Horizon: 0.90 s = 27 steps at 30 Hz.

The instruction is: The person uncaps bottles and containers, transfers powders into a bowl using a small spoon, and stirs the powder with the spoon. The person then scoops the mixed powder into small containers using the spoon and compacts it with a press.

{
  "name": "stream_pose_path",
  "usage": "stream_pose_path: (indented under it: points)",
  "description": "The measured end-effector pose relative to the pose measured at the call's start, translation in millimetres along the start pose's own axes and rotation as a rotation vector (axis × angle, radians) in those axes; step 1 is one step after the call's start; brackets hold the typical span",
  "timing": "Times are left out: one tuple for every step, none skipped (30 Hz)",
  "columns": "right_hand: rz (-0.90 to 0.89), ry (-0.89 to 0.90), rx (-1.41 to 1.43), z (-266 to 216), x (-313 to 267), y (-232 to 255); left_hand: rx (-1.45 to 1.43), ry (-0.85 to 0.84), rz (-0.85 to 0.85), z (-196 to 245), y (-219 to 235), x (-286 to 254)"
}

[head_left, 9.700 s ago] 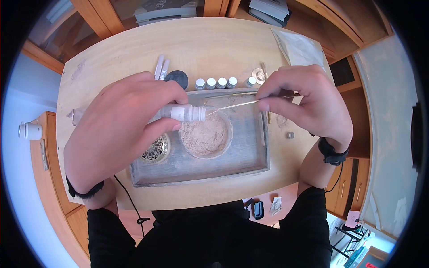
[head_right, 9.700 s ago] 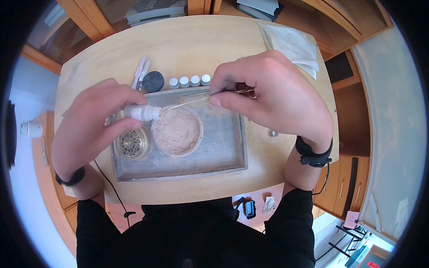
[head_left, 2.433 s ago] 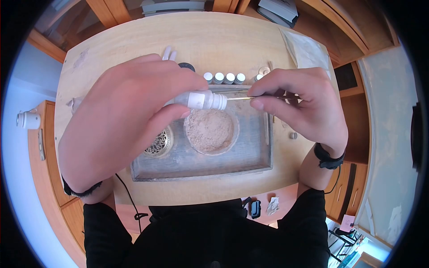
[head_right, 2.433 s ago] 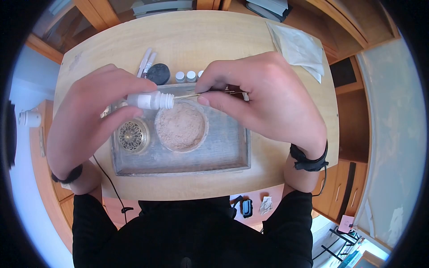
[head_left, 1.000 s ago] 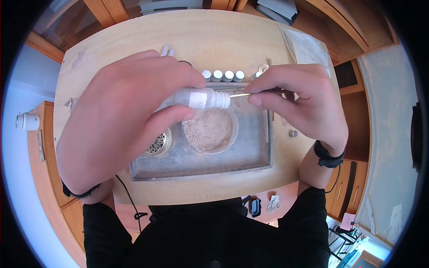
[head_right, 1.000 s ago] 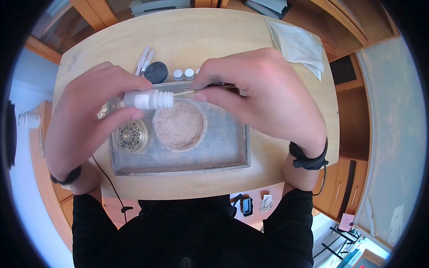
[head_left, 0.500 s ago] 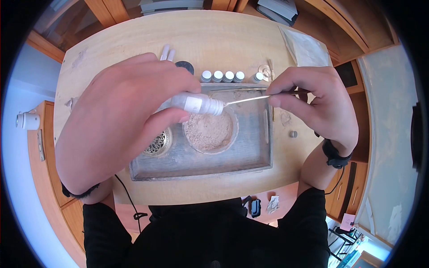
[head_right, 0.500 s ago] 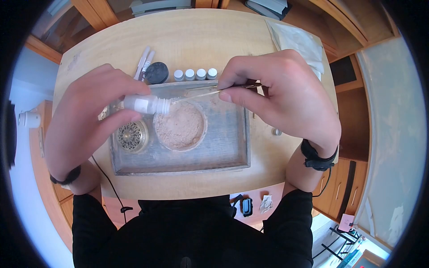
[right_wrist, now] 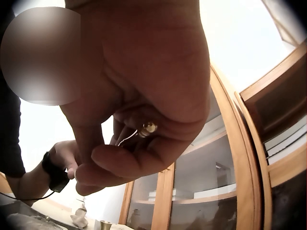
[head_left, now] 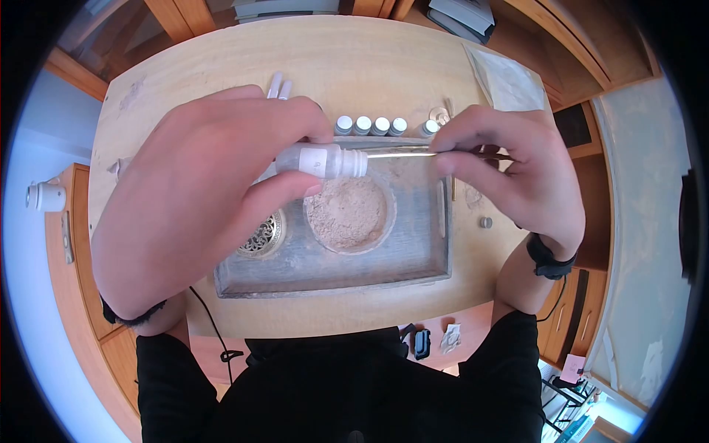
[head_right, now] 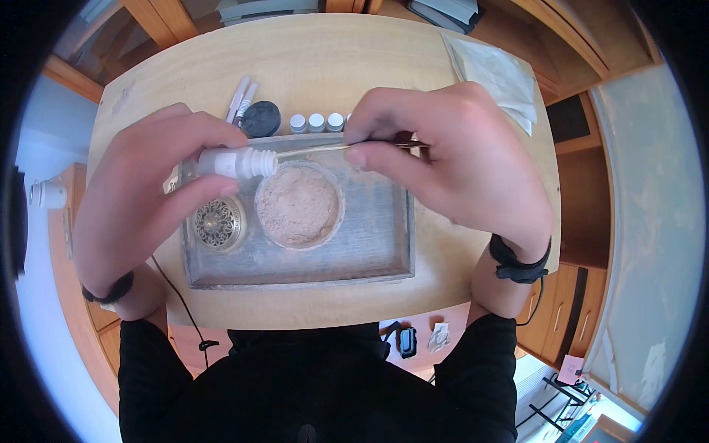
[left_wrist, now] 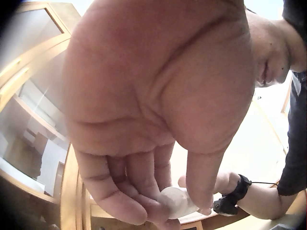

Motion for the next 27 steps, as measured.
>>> stream_pose_path:
  points:
    - [-0.003, 0.018, -0.003, -1.5, 2.1, -3.3, -0.021, 0.011, -0.001, 0.6, -0.2, 0.4]
    - [-0.007, 0.035, -0.006, -3.0, 4.0, -7.0, -0.021, 0.01, -0.002, 1.4, -1.0, 0.4]
    - [-0.006, 0.033, -0.006, -4.2, 5.3, -10.2, -0.024, 0.016, -0.004, 2.0, -2.3, 0.0]
    - [0.003, 0.049, -0.01, -5.5, 6.9, -13.1, -0.027, 0.022, -0.006, 2.2, -3.1, 0.2]
    - [0.011, 0.066, -0.014, -6.7, 8.6, -15.9, -0.027, 0.021, -0.007, 2.1, -3.6, 0.3]
    - [0.012, 0.066, -0.013, -7.2, 10.2, -19.6, -0.021, -0.003, 0.003, 2.5, -3.9, 0.4]
    - [0.027, 0.091, -0.014, -7.9, 11.9, -23.2, -0.014, -0.028, 0.013, 2.7, -4.1, 0.4]
    - [0.042, 0.116, -0.015, -8.1, 12.5, -24.7, -0.014, -0.029, 0.013, 1.8, -4.3, 0.7]
    - [0.042, 0.115, -0.014, -8.0, 12.4, -24.8, -0.02, -0.056, 0.032, 0.8, -4.3, 0.9]
    - [0.047, 0.12, -0.011, -8.2, 12.4, -24.4, -0.026, -0.082, 0.053, 0.1, -4.4, 1.0]
    - [0.052, 0.125, -0.009, -8.5, 12.4, -23.6, -0.027, -0.082, 0.053, -0.3, -4.7, 1.1]
    - [0.051, 0.126, -0.009, -8.1, 11.3, -22.2, -0.025, -0.102, 0.052, -0.3, -4.7, 1.1]
    - [0.032, 0.109, -0.01, -6.4, 9.4, -19.7, -0.024, -0.122, 0.051, -0.2, -4.2, 1.0]
    - [0.013, 0.092, -0.011, -4.5, 7.8, -16.8, -0.024, -0.12, 0.052, -0.3, -3.6, 1.1]
    - [0.012, 0.093, -0.011, -3.8, 6.8, -13.1, -0.021, -0.111, 0.038, -0.4, -3.5, 1.2]
    - [-0.008, 0.081, -0.012, -3.2, 5.7, -9.3, -0.019, -0.103, 0.023, -0.4, -3.7, 0.9]
    - [-0.027, 0.07, -0.013, -2.0, 4.1, -6.3, -0.018, -0.102, 0.024, -0.3, -3.7, 0.6]
    - [-0.027, 0.071, -0.013, -0.2, 1.9, -3.9, -0.016, -0.098, 0.016, -0.5, -3.8, 0.3]
    - [-0.036, 0.061, 0.012, 1.7, -0.4, -1.7, -0.014, -0.094, 0.008, -0.6, -4.0, 0.0]
    - [-0.045, 0.052, 0.037, 2.9, -1.7, 0.2, -0.014, -0.094, 0.008, 0.3, -4.4, -0.7]
    - [-0.045, 0.052, 0.037, 3.1, -2.1, 2.6, -0.005, -0.078, -0.003, 1.6, -5.5, -1.8]
    - [-0.068, 0.053, 0.02, 2.9, -2.2, 4.6, 0.004, -0.063, -0.014, 2.2, -6.3, -2.4]
    - [-0.091, 0.052, 0.003, 2.8, -2.3, 5.3, 0.004, -0.063, -0.015, 1.6, -6.8, -2.5]
    - [-0.09, 0.051, 0.003, 3.4, -2.5, 5.2, 0.003, -0.082, -0.009, 1.1, -7.4, -2.8]
    - [-0.098, 0.053, 0.007, 4.4, -2.6, 4.7, 0.003, -0.102, -0.003, 0.9, -7.4, -2.9]
    - [-0.105, 0.055, 0.011, 4.8, -3.0, 4.3, 0.003, -0.103, -0.005, 0.7, -6.8, -3.0]
    - [-0.104, 0.053, 0.011, 3.9, -3.0, 5.2, 0.018, -0.106, -0.023, 0.4, -6.1, -3.0]
Point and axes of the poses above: each hand's wrist, its own x-axis towards the middle knuckle, its own y-axis out of the back of the hand, z = x × y, the point moved 2 cm from there along x, towards the middle knuckle, and after that the axes turned 6 degrees about -x, right-handed, at the moved point
